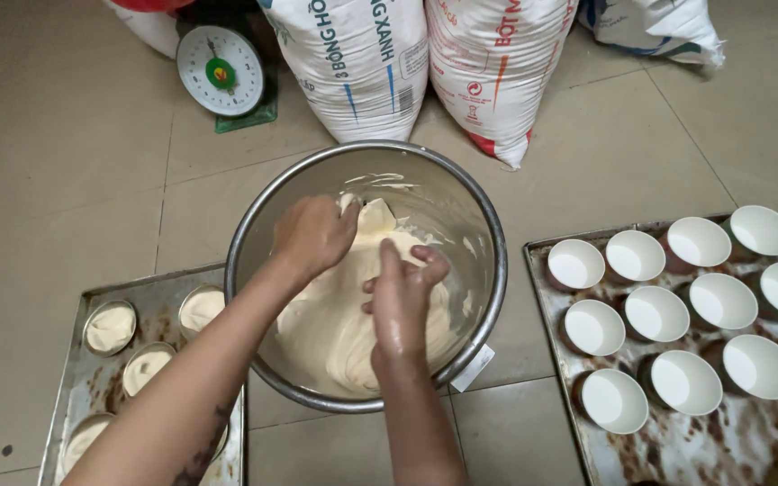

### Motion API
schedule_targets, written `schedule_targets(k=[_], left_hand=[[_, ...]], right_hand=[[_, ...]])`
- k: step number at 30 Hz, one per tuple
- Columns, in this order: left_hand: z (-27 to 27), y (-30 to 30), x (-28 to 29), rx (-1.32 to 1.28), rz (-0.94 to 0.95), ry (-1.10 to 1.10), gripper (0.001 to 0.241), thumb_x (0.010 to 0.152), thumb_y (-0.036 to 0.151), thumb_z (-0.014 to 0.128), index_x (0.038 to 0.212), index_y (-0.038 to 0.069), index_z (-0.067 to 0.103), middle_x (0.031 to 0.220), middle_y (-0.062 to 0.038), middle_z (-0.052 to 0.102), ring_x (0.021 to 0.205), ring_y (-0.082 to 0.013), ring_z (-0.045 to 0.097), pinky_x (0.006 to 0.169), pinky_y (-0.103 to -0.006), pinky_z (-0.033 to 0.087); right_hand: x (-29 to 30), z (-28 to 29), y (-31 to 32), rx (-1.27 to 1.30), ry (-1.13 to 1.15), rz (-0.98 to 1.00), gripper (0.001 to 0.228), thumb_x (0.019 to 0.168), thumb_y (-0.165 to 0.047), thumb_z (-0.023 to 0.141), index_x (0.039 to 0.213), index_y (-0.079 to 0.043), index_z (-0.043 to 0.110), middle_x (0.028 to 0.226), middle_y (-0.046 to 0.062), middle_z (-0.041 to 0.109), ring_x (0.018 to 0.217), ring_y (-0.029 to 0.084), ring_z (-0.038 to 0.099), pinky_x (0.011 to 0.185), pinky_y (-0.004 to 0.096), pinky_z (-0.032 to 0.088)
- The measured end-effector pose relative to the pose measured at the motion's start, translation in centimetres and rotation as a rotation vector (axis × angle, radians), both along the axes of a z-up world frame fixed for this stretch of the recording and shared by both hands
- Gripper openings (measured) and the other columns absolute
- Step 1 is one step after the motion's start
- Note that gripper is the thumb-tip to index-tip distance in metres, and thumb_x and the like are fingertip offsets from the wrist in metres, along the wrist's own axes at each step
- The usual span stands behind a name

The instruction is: Filling small baking molds with batter from a large bowl using hands

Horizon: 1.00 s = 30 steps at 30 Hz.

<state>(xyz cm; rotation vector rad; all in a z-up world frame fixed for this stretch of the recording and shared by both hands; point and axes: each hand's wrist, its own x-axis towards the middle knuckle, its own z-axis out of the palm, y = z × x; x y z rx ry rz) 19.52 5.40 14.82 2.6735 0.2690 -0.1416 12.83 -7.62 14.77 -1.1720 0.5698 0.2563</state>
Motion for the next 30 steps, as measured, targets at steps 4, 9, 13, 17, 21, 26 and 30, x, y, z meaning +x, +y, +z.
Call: schedule_targets(k=[4,9,13,17,21,26,30], left_hand=[[-5.8,1.1,-2.1,0.022,-0.076,-0.121,0.05,0.094,0.031,0.05,0.066,-0.009,0.063,0.064,-0.033,0.058,0.061,-0.0524,0.058,0.05,-0.0511,0.042],[-11.9,3.1,-2.3,0.278,-0.021,0.614,0.029,0.089,0.026,0.057,0.101,0.007,0.074,0.096,-0.018,0.071,0.092,-0.0355,0.07,0.076,-0.0488,0.054],[-6.1,1.7,-3.4,0.036,-0.053,0.268,0.052,0.092,0.046,0.047,0.085,0.003,0.074,0.081,-0.022,0.071,0.084,-0.0431,0.071,0.063,-0.0484,0.054],[1.4,-3.4,-6.7,-0.231,-0.111,0.056,0.048,0.096,0.045,0.047,0.099,0.0,0.062,0.1,-0.03,0.066,0.1,-0.0495,0.065,0.085,-0.0558,0.053],[5.8,-4.4,-10.5,-0.618,-0.378,-0.229,0.025,0.093,0.017,0.049,0.106,-0.001,0.061,0.112,-0.023,0.06,0.099,-0.0397,0.059,0.084,-0.0475,0.05],[7.4,-4.1,-12.2,-0.189,-0.518,-0.301,0.034,0.088,0.009,0.041,0.114,-0.002,0.06,0.134,-0.028,0.051,0.121,-0.0487,0.05,0.098,-0.0511,0.046],[6.6,-2.2,-11.6,-0.171,-0.498,-0.361,0.025,0.087,0.014,0.055,0.106,0.006,0.069,0.125,-0.025,0.059,0.117,-0.0484,0.055,0.093,-0.0531,0.048]], right_hand=[[1.3,0.2,-2.1,-0.004,0.031,-0.215,0.053,0.091,-0.035,0.058,0.129,-0.005,0.035,0.092,0.013,0.044,0.052,0.017,0.053,0.033,0.024,0.042],[0.3,0.9,-2.4,-0.041,-0.02,-0.03,0.054,0.094,-0.034,0.055,0.133,-0.002,0.035,0.089,0.012,0.044,0.054,0.015,0.049,0.034,0.024,0.037],[-0.6,-2.1,-1.2,-0.193,-0.089,0.383,0.075,0.089,-0.051,0.061,0.136,0.0,0.032,0.095,0.015,0.053,0.055,0.016,0.049,0.039,0.025,0.037],[-1.5,-1.9,-0.3,-0.077,-0.111,0.639,0.068,0.09,-0.051,0.065,0.126,0.004,0.047,0.08,0.007,0.052,0.05,0.012,0.05,0.037,0.024,0.04],[-1.2,-0.1,-0.2,0.026,-0.1,0.385,0.091,0.078,-0.054,0.069,0.135,0.01,0.039,0.11,0.029,0.055,0.089,0.031,0.059,0.069,0.047,0.055],[-1.1,2.6,0.0,-0.07,-0.152,0.171,0.049,0.077,-0.038,0.066,0.091,0.009,0.065,0.071,0.016,0.058,0.057,0.024,0.054,0.041,0.035,0.043],[0.1,-0.1,0.3,-0.111,-0.271,-0.003,0.032,0.082,-0.029,0.061,0.06,-0.006,0.06,0.052,0.007,0.047,0.048,0.018,0.046,0.044,0.031,0.041]])
